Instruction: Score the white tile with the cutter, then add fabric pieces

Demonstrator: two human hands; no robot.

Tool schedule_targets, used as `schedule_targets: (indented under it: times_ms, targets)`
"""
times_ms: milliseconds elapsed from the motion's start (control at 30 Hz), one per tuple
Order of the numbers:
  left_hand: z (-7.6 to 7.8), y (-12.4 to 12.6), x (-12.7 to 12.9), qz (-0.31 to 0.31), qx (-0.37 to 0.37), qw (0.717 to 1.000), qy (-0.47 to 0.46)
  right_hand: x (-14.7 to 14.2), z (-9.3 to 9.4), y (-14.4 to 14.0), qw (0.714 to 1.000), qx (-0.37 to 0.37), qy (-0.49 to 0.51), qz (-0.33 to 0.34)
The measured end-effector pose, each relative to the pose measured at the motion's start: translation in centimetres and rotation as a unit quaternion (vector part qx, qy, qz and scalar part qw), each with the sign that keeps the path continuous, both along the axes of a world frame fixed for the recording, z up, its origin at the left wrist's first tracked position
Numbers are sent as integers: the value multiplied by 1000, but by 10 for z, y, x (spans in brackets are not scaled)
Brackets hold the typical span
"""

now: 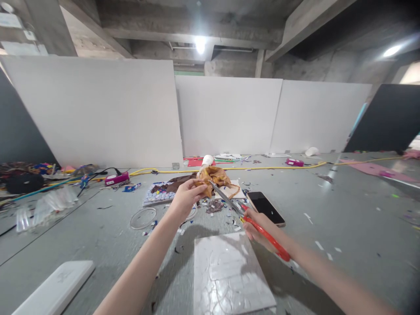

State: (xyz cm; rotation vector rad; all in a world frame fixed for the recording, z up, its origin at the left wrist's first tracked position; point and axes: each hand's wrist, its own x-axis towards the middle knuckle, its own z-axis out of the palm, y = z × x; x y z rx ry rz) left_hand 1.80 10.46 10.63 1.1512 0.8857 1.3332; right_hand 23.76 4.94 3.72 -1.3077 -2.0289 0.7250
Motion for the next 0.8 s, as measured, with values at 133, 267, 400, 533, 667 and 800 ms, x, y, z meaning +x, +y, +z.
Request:
schedule_targets:
  times_ms: [133, 267, 400, 533, 667, 800]
  targets:
    - [-5, 3, 5, 44, 35, 998, -7, -5, 1, -3, 1000, -9, -4, -19]
    - [-15, 7, 7, 93, 97, 991, 18, -11, 6, -9, 999, -12, 17, -31]
    - [-20, 6, 8, 106, 142, 982, 60, -15, 3, -13, 998, -17, 38, -38]
    - [-21, 4, 11, 100, 154, 979, 88, -19, 1, -16, 998, -16, 48, -42]
    - [-22, 3, 12, 100, 152, 979, 97, -19, 1, -16, 998, -17, 52, -38]
    - [-22, 2, 11, 104, 147, 979, 95, -19, 1, -16, 998, -15, 44, -37]
